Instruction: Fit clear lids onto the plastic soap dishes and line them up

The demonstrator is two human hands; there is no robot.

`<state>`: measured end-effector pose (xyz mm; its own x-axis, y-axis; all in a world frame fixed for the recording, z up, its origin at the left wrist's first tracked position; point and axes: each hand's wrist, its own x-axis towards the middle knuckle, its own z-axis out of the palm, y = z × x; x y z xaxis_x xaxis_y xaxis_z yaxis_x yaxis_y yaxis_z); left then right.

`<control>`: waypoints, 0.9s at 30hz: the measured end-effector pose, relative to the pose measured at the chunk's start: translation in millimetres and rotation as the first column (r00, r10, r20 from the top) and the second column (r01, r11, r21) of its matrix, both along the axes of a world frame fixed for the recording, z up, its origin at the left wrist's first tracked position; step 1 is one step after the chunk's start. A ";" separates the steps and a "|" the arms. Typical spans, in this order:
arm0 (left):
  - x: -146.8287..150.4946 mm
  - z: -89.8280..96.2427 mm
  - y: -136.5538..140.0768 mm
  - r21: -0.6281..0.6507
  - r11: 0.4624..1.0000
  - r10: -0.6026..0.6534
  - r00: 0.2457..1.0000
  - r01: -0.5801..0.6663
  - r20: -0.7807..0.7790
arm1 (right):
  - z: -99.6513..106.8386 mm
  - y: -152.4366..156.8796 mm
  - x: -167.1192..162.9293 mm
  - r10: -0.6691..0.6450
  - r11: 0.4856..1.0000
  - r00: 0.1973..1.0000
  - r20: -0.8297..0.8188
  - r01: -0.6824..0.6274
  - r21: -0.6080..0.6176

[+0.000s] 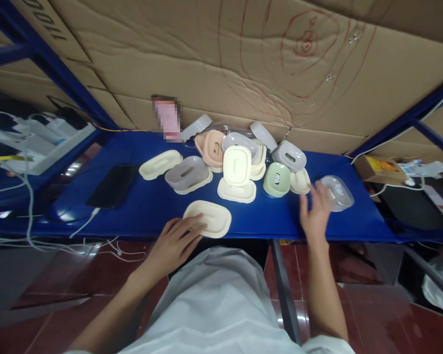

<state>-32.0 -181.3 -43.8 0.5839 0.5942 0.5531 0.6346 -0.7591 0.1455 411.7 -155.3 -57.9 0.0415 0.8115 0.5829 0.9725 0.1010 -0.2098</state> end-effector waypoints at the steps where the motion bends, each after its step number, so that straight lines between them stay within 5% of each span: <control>1: 4.5 -2.3 2.1 -0.022 0.999 -0.023 1.000 0.023 0.003 | 0.9 3.8 -22.1 0.035 0.999 0.999 0.030 -0.034 -0.024; 4: 13.1 -12.3 8.7 -0.110 0.993 -0.047 0.998 0.052 0.048 | 4.3 19.1 -65.3 0.070 0.996 0.996 0.060 -0.066 -0.064; 8: 15.7 -23.9 13.4 -0.175 0.983 -0.026 0.991 0.049 0.132 | 17.3 31.1 -70.1 0.046 0.999 0.995 -0.084 -0.048 -0.025; 12: 12.5 -28.4 12.6 -0.251 0.963 -0.048 0.978 0.100 0.204 | 27.0 8.8 -62.3 0.042 0.996 0.981 -0.188 -0.026 0.083; 15: 8.9 -30.5 11.7 -0.327 0.940 -0.004 0.965 0.093 0.261 | 21.2 -21.9 -69.1 0.183 0.983 0.950 -0.254 -0.170 0.074; 20: 4.3 -28.6 13.1 -0.386 0.918 0.053 0.937 0.090 0.344 | 5.0 -47.6 -104.4 0.530 0.798 0.799 -0.285 -0.583 -0.151; 23: 3.3 -24.8 15.3 -0.331 0.941 0.033 0.949 0.076 0.314 | 8.4 -40.3 -122.9 0.626 0.697 0.735 -0.261 -0.677 -0.236; 27: 3.2 -26.4 17.5 -0.269 0.961 0.014 0.963 0.061 0.270 | 15.4 -31.1 -133.6 0.644 0.655 0.702 -0.304 -0.711 -0.256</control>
<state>-28.8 -163.8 -70.2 0.4527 0.7318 0.5094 0.5265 -0.6805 0.5097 278.1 -186.4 -42.5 -0.5280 0.7889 0.3145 0.6041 0.6091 -0.5138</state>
